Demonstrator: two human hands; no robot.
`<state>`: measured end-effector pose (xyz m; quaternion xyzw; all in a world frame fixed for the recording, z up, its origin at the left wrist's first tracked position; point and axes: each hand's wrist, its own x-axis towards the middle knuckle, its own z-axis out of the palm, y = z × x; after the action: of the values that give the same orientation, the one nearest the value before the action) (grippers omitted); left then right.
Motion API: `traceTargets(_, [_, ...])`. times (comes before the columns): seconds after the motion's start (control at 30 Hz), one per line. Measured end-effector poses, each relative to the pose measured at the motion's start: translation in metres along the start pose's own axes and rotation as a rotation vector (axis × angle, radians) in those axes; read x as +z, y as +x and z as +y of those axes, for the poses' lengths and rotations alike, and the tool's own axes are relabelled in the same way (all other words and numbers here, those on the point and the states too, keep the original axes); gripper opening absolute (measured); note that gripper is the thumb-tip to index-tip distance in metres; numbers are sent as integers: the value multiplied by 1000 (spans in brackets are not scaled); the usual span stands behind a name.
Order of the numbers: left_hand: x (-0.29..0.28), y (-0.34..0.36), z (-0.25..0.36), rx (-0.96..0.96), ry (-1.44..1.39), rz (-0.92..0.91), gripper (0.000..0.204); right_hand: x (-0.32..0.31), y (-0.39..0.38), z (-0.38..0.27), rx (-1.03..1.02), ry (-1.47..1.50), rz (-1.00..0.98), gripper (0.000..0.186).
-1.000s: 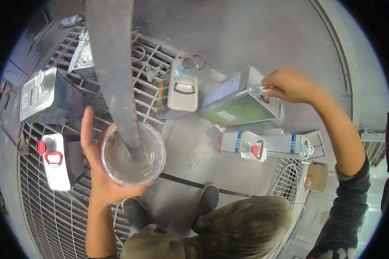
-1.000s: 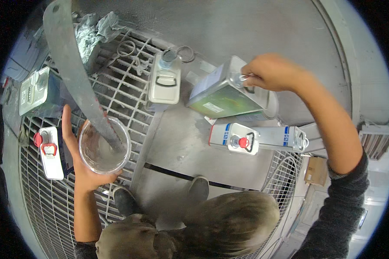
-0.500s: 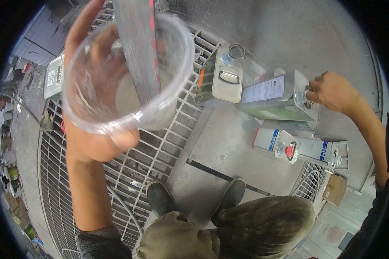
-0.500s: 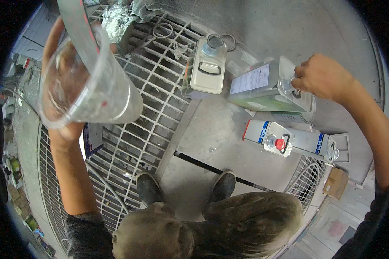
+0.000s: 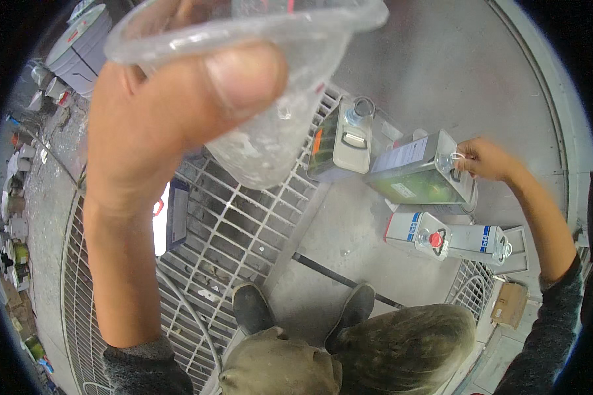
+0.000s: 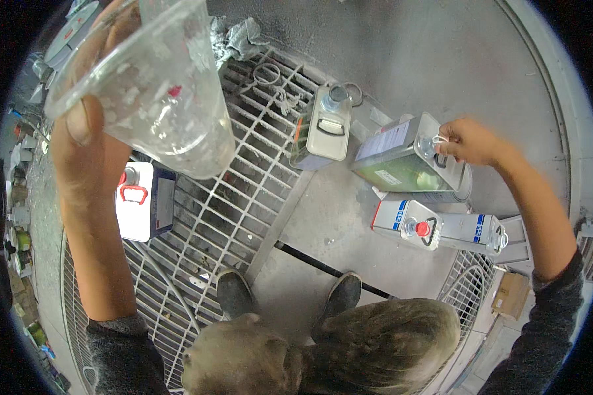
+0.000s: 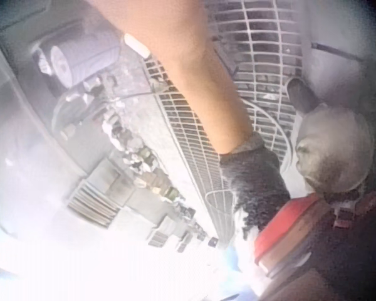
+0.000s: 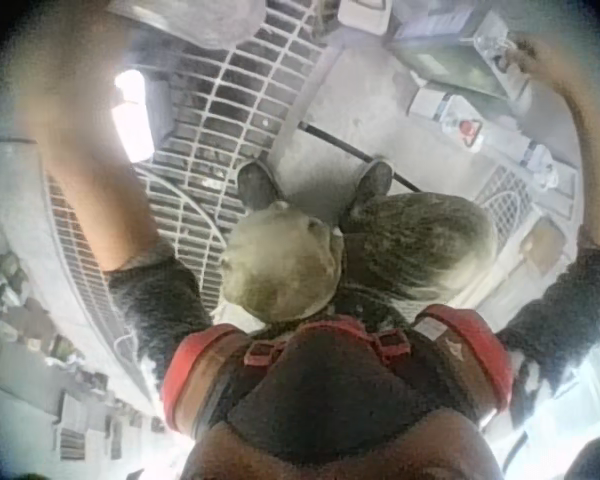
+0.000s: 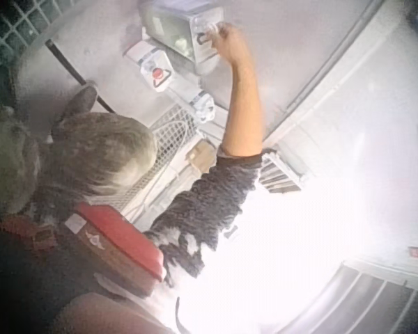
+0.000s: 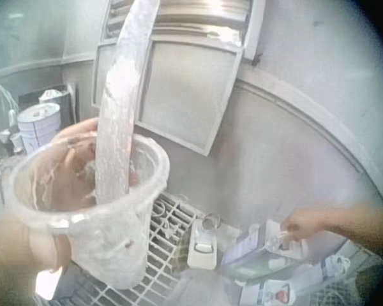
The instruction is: The person mixes a white liquid in a clear plastic cup using a metal spatula, then pours it into a spray gun container. They add a small amount of liquid from a spray can and continue stirring. The person then attaches the container to a blue spray gun and walks toward a large blue car body part.
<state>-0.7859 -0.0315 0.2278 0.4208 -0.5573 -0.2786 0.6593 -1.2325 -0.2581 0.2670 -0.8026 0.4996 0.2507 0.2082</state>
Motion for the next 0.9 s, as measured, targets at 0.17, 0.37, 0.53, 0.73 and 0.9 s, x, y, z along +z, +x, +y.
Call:
traceTargets(0.17, [24, -14, 22, 15, -193, 4, 99, -2, -24, -47, -144, -149, 466, 31])
traceTargets(0.37, [17, -45, 32, -95, -210, -79, 121, -58, -51, -190, -624, 329, 387, 46])
traceTargets(0.53, [12, -85, 35, -81, -195, -117, 130, -65, -62, -310, -925, 616, 77, 41])
traceTargets(0.73, [8, -114, 40, -4, -131, -75, 141, -38, -79, -330, -919, 578, 301, 43])
traceTargets(0.9, [8, -131, 34, 43, -51, 27, 135, -32, -67, -321, -956, 567, 328, 42])
